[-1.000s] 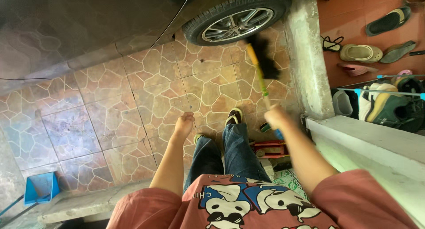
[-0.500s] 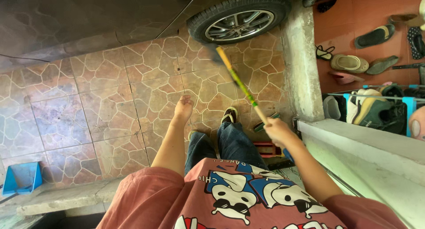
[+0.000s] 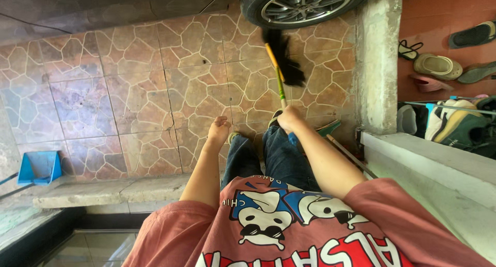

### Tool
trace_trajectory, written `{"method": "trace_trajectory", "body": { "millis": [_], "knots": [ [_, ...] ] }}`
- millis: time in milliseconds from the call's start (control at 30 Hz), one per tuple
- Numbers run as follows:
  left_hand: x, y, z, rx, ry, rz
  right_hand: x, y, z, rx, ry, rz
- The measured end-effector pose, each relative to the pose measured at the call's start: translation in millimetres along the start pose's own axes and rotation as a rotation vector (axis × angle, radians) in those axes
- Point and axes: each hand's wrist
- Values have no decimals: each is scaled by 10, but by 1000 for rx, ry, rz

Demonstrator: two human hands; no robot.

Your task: The person sweeps the tiled garage floor using a broom and a dustpan, collecting debris from around a parked car and a doorway.

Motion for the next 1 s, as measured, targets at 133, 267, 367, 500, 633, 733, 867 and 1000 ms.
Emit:
{"method": "trace_trajectory", "body": {
  "millis": [133,267,367,500,633,733,867,1000],
  "knots": [
    [-206,105,-91,-56,-6,46,144,80,-319,-72,86,-52],
    [-231,14,-36,-38,-18,62,-75,149,-660,-102,221,-33],
    [-275,-111,-17,1,-3,121,-308,62,-1030,-67,260,130],
    [-144,-209,67,14,30,127,-936,-458,-1606,118,75,109],
    [-23,-207,110,-4,67,128,-1400,-1065,-1636,299,-93,8],
    [8,-219,132,18,70,158,-1555,-1642,-1226,337,-179,26],
    [-62,-298,51,11,109,144,-1394,-2316,-312,415,-203,106],
    [-249,-795,-188,-161,173,-371,-860,-2280,27,329,-69,378]
  ]
}}
Point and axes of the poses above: each hand's wrist, its own z-axis towards the middle knuckle, its own x-axis out of the palm, y = z × x, and after that the axes turned 4 degrees about -y, right-handed
